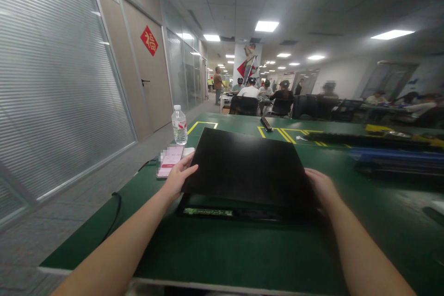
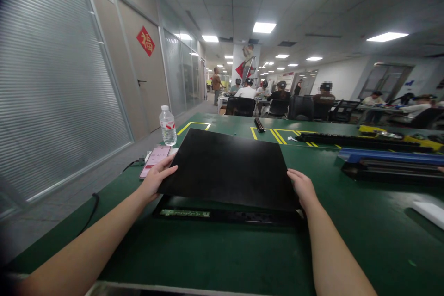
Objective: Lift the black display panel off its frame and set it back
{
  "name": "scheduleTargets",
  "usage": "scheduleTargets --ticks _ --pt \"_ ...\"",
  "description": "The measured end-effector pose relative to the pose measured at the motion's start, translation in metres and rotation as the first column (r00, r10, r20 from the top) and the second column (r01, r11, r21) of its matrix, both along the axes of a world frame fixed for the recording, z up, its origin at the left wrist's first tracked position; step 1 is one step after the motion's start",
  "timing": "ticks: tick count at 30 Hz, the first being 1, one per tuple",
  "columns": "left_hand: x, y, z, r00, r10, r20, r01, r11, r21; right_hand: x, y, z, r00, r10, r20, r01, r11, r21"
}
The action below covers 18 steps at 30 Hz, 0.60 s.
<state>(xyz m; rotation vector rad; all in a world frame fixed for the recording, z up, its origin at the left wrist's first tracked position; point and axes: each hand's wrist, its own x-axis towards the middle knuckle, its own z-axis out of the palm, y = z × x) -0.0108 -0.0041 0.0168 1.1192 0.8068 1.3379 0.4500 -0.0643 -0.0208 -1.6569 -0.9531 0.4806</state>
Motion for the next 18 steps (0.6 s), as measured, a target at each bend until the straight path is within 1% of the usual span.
scheduleTargets --ticks 3,4,5,8,12,15,18 --pt "-0.003 0.000 0.006 1.000 -0.005 0.029 0.006 0.999 -0.044 -0.007 -0.007 0.014 0.975 0.200 -0.096 -0.191 0.977 0.095" --pt "-0.004 0.000 0.007 1.000 -0.007 0.031 0.009 0.998 -0.060 -0.008 -0.009 0.016 0.963 0.235 -0.132 -0.217 0.967 0.134" --pt "-0.004 0.000 0.008 1.000 -0.006 0.029 0.008 0.997 -0.072 -0.009 -0.011 0.018 0.953 0.244 -0.180 -0.213 0.961 0.176" --pt "-0.005 0.001 0.007 1.000 0.006 0.011 -0.005 0.996 -0.087 -0.008 -0.016 0.014 0.935 0.197 -0.293 -0.140 0.969 0.206" --pt "-0.006 0.004 0.003 1.000 -0.005 -0.026 0.002 0.994 -0.110 -0.004 -0.014 0.007 0.923 0.175 -0.344 -0.113 0.975 0.192" --pt "-0.004 0.007 -0.001 0.998 -0.049 -0.044 0.045 0.994 -0.098 -0.005 -0.013 0.010 0.913 0.157 -0.376 -0.082 0.975 0.208" --pt "-0.003 0.010 -0.006 0.991 -0.046 -0.129 0.035 0.996 -0.085 -0.005 -0.015 0.015 0.898 0.113 -0.424 -0.034 0.981 0.190"
